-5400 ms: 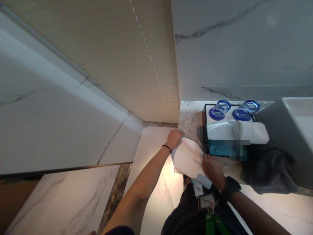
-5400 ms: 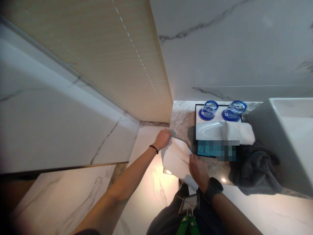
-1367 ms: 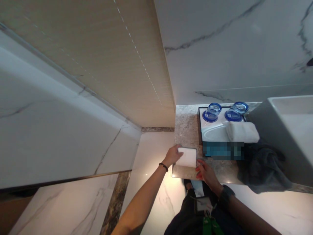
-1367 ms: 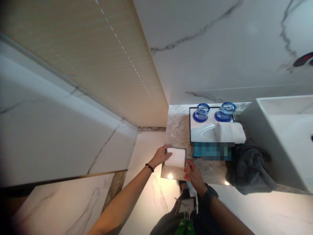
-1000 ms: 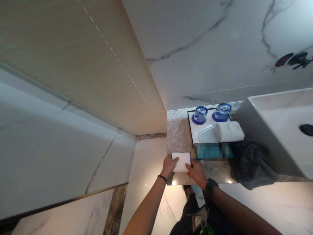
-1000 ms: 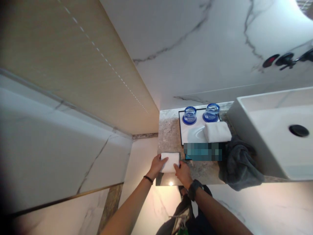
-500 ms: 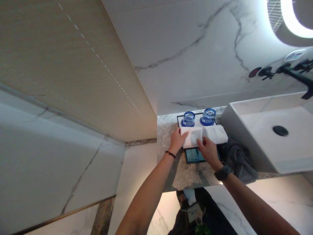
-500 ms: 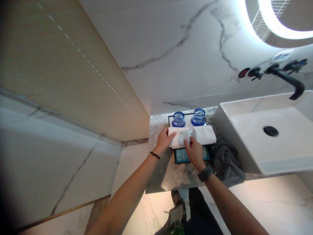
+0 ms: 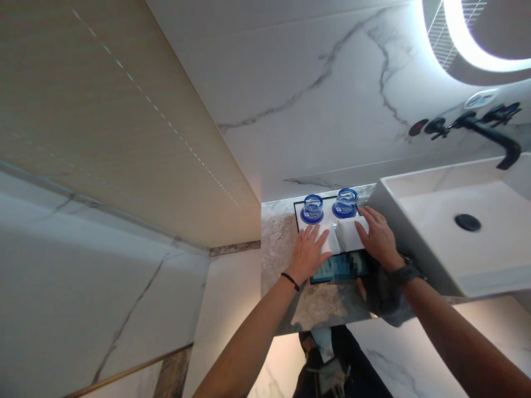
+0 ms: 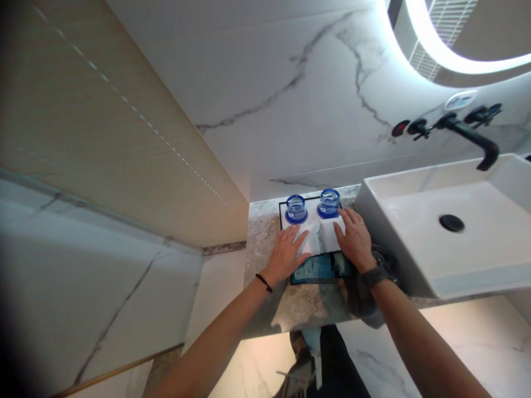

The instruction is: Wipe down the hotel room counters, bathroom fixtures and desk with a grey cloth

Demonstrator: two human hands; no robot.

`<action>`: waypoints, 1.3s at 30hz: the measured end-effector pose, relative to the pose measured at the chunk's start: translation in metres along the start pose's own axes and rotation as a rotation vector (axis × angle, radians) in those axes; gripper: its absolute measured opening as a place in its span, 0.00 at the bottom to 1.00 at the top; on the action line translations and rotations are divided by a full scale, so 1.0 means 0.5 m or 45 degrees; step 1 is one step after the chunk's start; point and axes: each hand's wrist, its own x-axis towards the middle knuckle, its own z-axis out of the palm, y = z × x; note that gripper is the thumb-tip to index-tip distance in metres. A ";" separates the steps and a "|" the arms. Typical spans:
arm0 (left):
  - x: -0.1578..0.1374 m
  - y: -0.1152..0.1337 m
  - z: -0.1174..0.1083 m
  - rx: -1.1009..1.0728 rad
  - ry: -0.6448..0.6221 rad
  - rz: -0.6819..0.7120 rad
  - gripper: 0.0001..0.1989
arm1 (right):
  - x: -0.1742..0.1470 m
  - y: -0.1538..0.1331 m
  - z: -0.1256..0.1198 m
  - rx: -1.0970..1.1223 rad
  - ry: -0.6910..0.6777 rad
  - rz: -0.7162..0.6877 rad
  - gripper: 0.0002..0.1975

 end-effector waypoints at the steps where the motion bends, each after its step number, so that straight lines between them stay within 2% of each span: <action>1: -0.003 -0.004 0.013 0.055 -0.022 0.026 0.32 | 0.016 0.015 0.009 -0.027 -0.043 -0.049 0.24; 4: -0.014 -0.026 0.048 0.161 -0.074 0.048 0.32 | 0.033 0.044 0.047 -0.094 -0.195 -0.176 0.21; 8: -0.015 -0.050 0.059 0.230 -0.119 0.105 0.33 | 0.013 0.051 0.087 -0.161 -0.310 -0.245 0.20; 19: -0.005 -0.063 0.061 0.284 -0.120 0.147 0.34 | -0.008 0.037 0.102 -0.185 -0.260 -0.222 0.20; 23: -0.016 -0.031 0.037 0.297 0.015 0.117 0.34 | -0.003 0.036 0.095 -0.115 -0.200 -0.222 0.20; 26: -0.056 0.005 0.023 0.266 0.198 0.063 0.30 | -0.025 0.044 0.053 -0.050 -0.074 -0.175 0.22; 29: -0.131 0.034 0.035 0.233 0.302 0.066 0.27 | -0.106 0.054 -0.008 0.015 0.094 -0.083 0.22; 32: -0.232 0.054 0.077 0.217 0.246 0.170 0.25 | -0.240 0.047 -0.046 0.057 0.230 0.030 0.21; 36: -0.384 0.075 0.148 0.186 -0.057 0.291 0.25 | -0.417 0.007 -0.043 0.117 0.278 0.154 0.18; 39: -0.487 0.080 0.190 0.152 -0.389 0.249 0.26 | -0.512 -0.017 -0.030 0.183 0.252 0.250 0.17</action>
